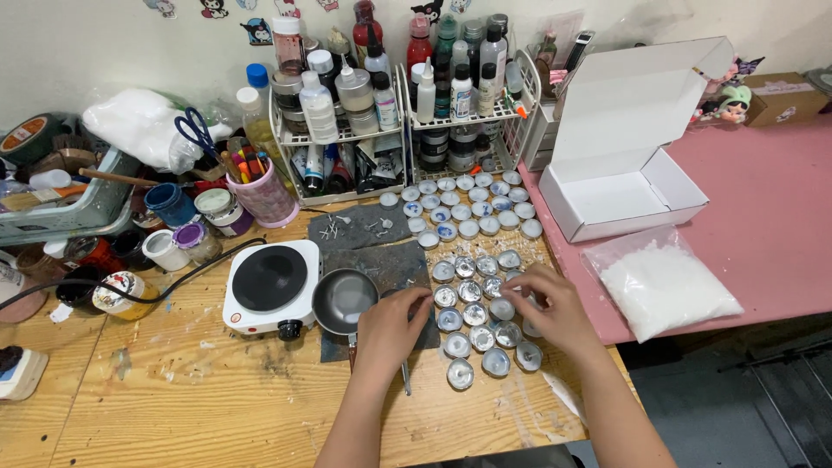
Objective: Peeling stickers and placing wicks into small candle tins, and placing a melting pot onto a hot plate.
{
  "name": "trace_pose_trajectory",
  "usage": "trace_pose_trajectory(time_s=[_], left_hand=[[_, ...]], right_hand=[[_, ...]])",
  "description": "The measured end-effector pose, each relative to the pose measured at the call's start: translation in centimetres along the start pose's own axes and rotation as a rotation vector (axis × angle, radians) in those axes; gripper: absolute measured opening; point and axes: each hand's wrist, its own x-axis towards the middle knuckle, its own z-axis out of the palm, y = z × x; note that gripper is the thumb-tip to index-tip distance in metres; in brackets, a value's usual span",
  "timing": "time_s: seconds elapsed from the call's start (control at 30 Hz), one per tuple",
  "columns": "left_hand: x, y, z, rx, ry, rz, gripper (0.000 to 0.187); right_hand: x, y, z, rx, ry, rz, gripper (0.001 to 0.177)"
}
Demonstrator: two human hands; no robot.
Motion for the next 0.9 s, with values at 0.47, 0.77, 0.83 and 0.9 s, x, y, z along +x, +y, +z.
trace_pose_trajectory(time_s=[0.47,0.77,0.83,0.9], left_hand=[[0.2,0.1,0.4,-0.147,0.219,-0.106,0.018],[-2.6,1.8,3.2,-0.11,0.06,0.296,0.019],[-4.4,2.2,3.2,-0.073,0.029,0.349,0.022],[-6.6,2.8,2.8,-0.184,-0.014,0.324,0.026]], right_hand=[[-2.3,5.4,-0.6,0.506,0.75,-0.157,0.018],[-2.3,4.6,0.6,0.462,0.663,-0.155,0.03],[-2.4,4.5,0.7,0.482,0.646,-0.152,0.032],[-2.5,4.6,0.8,0.489,0.623,-0.176,0.035]])
